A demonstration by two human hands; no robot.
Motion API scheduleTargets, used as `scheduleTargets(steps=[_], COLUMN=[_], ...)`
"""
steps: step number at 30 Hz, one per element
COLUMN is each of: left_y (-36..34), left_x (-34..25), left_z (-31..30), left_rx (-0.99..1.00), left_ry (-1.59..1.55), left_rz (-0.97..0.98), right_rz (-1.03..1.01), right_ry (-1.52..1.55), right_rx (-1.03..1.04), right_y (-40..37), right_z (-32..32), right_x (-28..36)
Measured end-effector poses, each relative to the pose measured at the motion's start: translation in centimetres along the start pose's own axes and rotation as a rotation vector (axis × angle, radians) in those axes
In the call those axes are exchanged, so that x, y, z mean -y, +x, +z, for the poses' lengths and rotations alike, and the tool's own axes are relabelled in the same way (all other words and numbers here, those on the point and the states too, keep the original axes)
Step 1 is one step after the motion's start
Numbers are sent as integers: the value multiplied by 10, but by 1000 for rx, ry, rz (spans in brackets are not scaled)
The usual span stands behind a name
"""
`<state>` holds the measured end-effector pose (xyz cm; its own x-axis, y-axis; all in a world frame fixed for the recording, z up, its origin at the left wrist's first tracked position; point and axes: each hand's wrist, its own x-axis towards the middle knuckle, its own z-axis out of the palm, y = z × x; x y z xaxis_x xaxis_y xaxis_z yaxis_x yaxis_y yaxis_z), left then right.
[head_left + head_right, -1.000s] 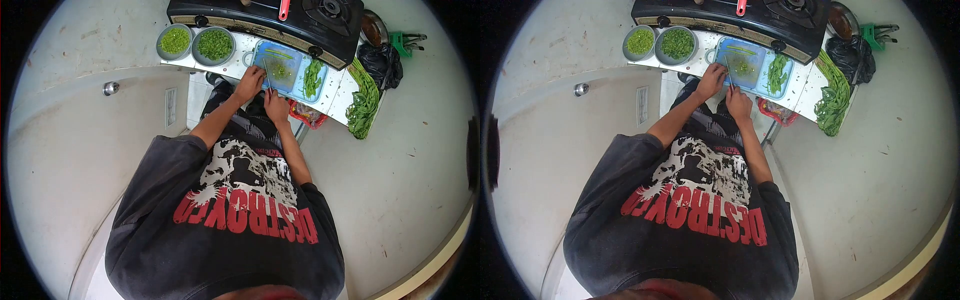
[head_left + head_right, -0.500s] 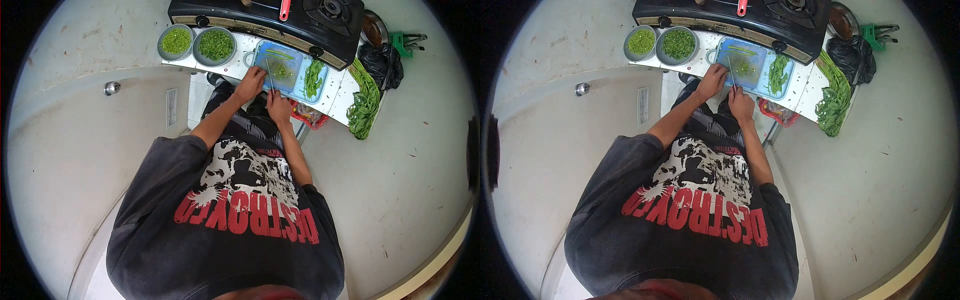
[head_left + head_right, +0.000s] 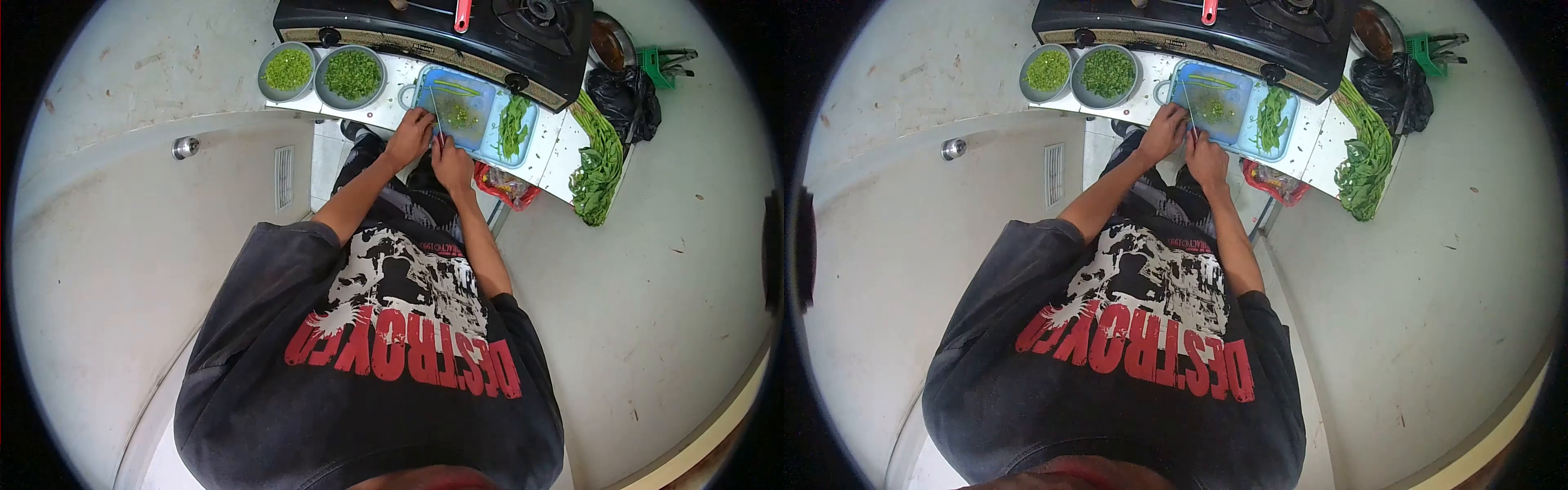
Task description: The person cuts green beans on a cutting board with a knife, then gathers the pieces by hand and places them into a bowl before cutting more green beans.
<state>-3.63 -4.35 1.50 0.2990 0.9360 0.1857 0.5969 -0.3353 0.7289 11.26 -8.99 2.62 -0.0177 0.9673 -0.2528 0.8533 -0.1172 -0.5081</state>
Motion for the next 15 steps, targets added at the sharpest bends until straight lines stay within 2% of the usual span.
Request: scheduleTargets(steps=[15], left_y=[-1], left_x=[2], left_z=[3], left_rx=[-15], left_ry=[-49], left_rz=[-18], right_rz=[-6], right_ry=[-55], right_rx=[-2], right_y=[-32], right_z=[3], right_x=[-18])
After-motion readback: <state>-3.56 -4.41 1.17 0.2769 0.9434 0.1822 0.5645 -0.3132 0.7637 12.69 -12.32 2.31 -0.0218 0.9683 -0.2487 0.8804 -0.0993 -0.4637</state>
